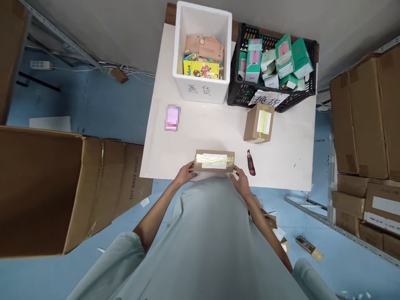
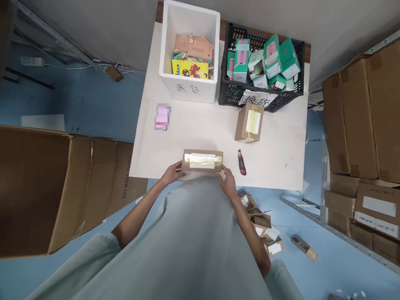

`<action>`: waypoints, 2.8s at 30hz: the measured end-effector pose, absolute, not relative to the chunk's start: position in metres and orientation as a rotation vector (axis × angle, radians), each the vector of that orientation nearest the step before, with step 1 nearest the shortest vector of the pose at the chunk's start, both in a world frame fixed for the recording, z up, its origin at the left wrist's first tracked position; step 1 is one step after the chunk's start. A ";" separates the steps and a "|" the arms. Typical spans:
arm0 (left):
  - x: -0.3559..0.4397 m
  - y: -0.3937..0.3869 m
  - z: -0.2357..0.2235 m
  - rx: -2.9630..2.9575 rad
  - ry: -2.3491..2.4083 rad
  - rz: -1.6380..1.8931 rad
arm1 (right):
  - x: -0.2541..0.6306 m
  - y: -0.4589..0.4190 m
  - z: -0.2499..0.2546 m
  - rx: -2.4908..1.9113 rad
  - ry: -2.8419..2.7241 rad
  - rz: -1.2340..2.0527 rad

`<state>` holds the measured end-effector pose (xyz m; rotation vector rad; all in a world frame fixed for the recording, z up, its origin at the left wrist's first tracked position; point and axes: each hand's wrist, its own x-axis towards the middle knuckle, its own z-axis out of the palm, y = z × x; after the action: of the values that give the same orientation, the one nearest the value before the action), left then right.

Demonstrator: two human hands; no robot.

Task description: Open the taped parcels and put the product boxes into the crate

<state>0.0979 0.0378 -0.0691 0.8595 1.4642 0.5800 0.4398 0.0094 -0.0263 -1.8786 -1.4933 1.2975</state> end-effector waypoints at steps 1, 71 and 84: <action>0.093 0.037 -0.068 0.871 1.455 0.582 | 0.436 0.004 -0.024 -1.864 -1.448 1.302; 0.190 0.023 0.041 1.508 1.354 0.647 | 0.488 0.052 -0.068 -1.993 -1.149 1.188; 0.158 0.034 0.018 1.455 1.600 0.600 | 0.455 0.052 -0.054 -1.889 -1.210 1.193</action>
<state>0.1584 0.0344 0.0181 1.4552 1.5998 0.6001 0.4546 0.0523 -0.0539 -1.8893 -1.2104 1.1934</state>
